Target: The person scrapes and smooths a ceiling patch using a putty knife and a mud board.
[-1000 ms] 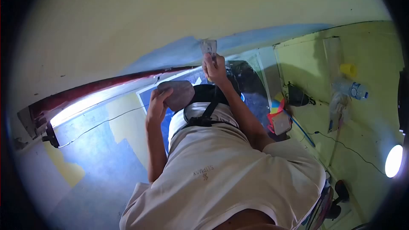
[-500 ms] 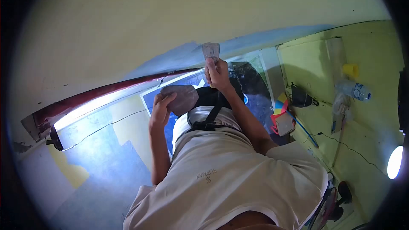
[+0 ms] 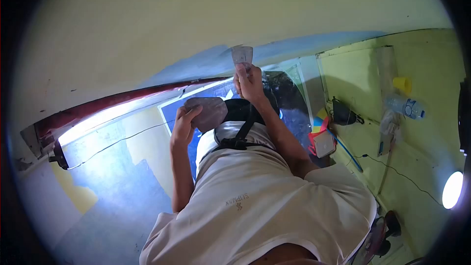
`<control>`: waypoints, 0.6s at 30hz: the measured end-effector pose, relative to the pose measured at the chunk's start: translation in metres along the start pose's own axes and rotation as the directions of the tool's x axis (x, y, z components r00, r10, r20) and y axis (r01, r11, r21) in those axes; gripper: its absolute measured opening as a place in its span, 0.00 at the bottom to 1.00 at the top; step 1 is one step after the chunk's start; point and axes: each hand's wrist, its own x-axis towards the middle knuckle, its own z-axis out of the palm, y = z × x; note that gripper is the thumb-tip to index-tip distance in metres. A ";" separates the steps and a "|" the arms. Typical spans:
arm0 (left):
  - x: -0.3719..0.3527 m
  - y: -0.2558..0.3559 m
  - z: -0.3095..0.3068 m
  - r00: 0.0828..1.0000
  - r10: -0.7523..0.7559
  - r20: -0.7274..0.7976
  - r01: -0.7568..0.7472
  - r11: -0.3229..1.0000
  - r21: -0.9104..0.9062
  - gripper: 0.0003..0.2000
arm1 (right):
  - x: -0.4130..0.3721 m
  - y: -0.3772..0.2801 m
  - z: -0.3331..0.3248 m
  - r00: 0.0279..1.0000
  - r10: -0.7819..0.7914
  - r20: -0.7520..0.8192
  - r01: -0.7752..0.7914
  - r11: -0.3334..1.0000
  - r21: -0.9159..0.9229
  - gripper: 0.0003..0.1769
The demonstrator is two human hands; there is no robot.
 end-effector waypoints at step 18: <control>0.000 -0.004 -0.006 0.999 -0.052 -0.002 0.052 0.998 0.037 0.12 | 0.001 -0.001 0.002 0.998 -0.057 -0.016 0.056 0.997 -0.049 0.24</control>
